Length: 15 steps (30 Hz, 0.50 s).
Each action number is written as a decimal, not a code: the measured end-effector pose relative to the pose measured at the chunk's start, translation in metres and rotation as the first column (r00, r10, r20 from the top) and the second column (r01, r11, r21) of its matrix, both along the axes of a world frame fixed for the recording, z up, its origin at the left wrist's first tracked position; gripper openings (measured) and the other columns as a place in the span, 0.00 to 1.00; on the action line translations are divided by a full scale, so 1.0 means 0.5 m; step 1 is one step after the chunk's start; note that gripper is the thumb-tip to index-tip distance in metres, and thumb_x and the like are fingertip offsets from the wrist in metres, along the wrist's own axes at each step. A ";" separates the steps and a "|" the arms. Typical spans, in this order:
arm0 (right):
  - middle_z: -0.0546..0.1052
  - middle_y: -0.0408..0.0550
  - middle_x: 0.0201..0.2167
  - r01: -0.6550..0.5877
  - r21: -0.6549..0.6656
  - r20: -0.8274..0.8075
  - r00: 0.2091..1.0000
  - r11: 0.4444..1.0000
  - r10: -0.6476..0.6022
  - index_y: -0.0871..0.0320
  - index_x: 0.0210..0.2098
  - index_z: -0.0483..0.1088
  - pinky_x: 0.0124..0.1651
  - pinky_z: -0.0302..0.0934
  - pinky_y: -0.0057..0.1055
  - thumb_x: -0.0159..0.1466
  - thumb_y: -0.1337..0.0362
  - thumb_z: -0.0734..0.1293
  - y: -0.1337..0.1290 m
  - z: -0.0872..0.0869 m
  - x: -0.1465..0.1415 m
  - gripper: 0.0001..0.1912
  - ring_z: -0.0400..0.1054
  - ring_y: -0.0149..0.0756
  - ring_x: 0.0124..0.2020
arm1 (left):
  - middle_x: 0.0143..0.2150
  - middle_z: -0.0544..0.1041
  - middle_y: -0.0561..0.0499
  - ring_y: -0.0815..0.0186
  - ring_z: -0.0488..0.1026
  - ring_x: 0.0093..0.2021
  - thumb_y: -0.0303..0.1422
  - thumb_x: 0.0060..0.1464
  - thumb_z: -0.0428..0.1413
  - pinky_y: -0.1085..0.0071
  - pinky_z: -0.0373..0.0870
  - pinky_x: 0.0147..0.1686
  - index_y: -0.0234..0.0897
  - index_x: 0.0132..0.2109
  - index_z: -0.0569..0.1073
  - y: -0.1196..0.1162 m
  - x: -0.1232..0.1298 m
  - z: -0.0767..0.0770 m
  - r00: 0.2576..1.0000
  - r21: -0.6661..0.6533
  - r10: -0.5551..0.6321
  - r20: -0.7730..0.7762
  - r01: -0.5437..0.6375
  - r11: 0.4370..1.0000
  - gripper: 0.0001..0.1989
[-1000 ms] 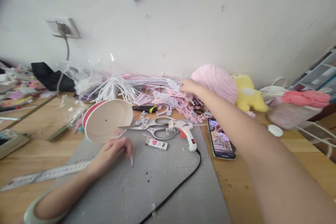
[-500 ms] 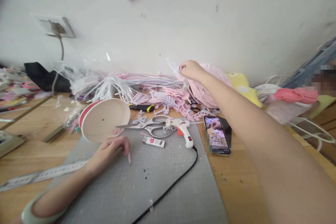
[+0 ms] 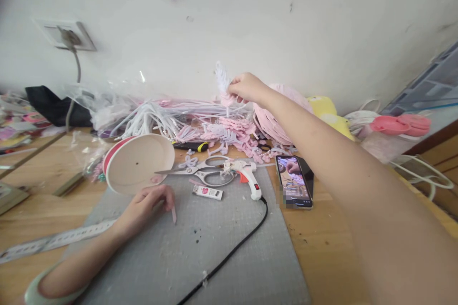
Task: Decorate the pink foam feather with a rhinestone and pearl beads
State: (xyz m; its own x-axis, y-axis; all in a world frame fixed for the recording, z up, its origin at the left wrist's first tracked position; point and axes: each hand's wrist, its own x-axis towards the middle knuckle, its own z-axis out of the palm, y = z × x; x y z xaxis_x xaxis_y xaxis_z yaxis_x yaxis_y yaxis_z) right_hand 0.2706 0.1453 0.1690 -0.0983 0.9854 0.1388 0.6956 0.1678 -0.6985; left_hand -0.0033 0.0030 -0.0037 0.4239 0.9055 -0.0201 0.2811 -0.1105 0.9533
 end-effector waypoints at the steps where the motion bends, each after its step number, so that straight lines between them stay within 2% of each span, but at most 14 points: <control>1: 0.68 0.42 0.20 -0.029 -0.074 -0.046 0.999 0.997 0.026 0.62 0.24 0.66 0.26 0.58 0.25 0.56 0.71 0.65 -0.009 -0.003 -0.010 0.05 0.60 0.23 0.19 | 0.20 0.68 0.52 0.67 0.65 0.25 0.44 0.59 0.41 0.71 0.62 0.29 0.36 0.22 0.69 0.000 0.000 -0.003 0.999 -0.008 0.002 0.036 -0.002 1.000 0.24; 2: 0.68 0.42 0.21 -0.073 -0.158 -0.103 0.993 0.985 0.057 0.62 0.25 0.67 0.26 0.57 0.25 0.56 0.71 0.65 -0.021 -0.009 -0.022 0.04 0.60 0.23 0.19 | 0.21 0.69 0.52 0.67 0.65 0.25 0.44 0.59 0.43 0.72 0.63 0.29 0.35 0.24 0.70 0.000 0.000 -0.006 0.996 -0.017 0.008 0.085 -0.007 1.000 0.23; 4: 0.70 0.43 0.22 -0.211 -0.318 -0.235 0.962 0.925 0.139 0.62 0.25 0.68 0.24 0.56 0.24 0.55 0.70 0.66 -0.058 -0.032 -0.054 0.03 0.60 0.23 0.19 | 0.26 0.71 0.51 0.68 0.66 0.26 0.45 0.58 0.45 0.72 0.64 0.29 0.35 0.32 0.71 -0.004 0.000 -0.014 0.981 -0.040 0.024 0.193 -0.017 0.999 0.19; 6: 0.73 0.45 0.25 -0.404 -0.376 -0.362 0.892 0.834 0.269 0.61 0.27 0.69 0.23 0.56 0.24 0.55 0.67 0.66 -0.114 -0.070 -0.093 0.03 0.63 0.25 0.21 | 0.31 0.72 0.50 0.67 0.67 0.26 0.49 0.56 0.47 0.70 0.65 0.28 0.36 0.41 0.69 -0.013 0.000 -0.025 0.961 -0.059 0.020 0.274 -0.004 0.998 0.20; 8: 0.74 0.44 0.26 -0.537 -0.413 -0.375 0.836 0.736 0.400 0.61 0.29 0.70 0.25 0.58 0.24 0.54 0.64 0.67 -0.182 -0.115 -0.131 0.06 0.65 0.26 0.23 | 0.29 0.72 0.50 0.67 0.66 0.24 0.56 0.51 0.48 0.69 0.65 0.27 0.35 0.40 0.69 -0.026 -0.002 -0.036 0.953 -0.063 0.002 0.302 0.018 0.998 0.26; 10: 0.73 0.42 0.23 -0.559 -0.410 -0.276 0.829 0.720 0.487 0.60 0.29 0.69 0.24 0.56 0.23 0.54 0.63 0.65 -0.253 -0.155 -0.161 0.06 0.65 0.27 0.23 | 0.25 0.72 0.50 0.65 0.67 0.25 0.60 0.43 0.52 0.69 0.66 0.29 0.35 0.32 0.70 -0.043 -0.003 -0.042 0.969 -0.077 0.063 0.237 -0.046 0.996 0.29; 12: 0.74 0.43 0.25 -0.557 -0.345 -0.126 0.825 0.756 0.551 0.60 0.28 0.69 0.24 0.53 0.23 0.55 0.62 0.64 -0.314 -0.184 -0.178 0.07 0.66 0.28 0.26 | 0.26 0.72 0.50 0.63 0.68 0.28 0.60 0.39 0.54 0.69 0.67 0.30 0.35 0.29 0.70 -0.059 -0.002 -0.040 0.976 -0.176 0.181 0.124 -0.158 0.972 0.29; 13: 0.74 0.44 0.25 -0.566 -0.311 -0.045 0.811 0.763 0.583 0.60 0.28 0.69 0.24 0.52 0.23 0.57 0.61 0.62 -0.338 -0.194 -0.182 0.08 0.66 0.29 0.25 | 0.24 0.72 0.50 0.64 0.67 0.26 0.60 0.40 0.54 0.70 0.67 0.29 0.35 0.27 0.70 -0.065 0.000 -0.036 0.980 -0.191 0.169 0.110 -0.146 0.971 0.28; 15: 0.75 0.46 0.26 -0.526 -0.185 0.150 0.819 0.830 0.553 0.60 0.30 0.68 0.24 0.49 0.26 0.60 0.59 0.60 -0.371 -0.204 -0.181 0.11 0.66 0.32 0.26 | 0.22 0.70 0.51 0.65 0.67 0.25 0.60 0.40 0.54 0.70 0.67 0.29 0.35 0.25 0.69 -0.071 0.006 -0.028 0.982 -0.241 0.161 0.097 -0.134 0.961 0.29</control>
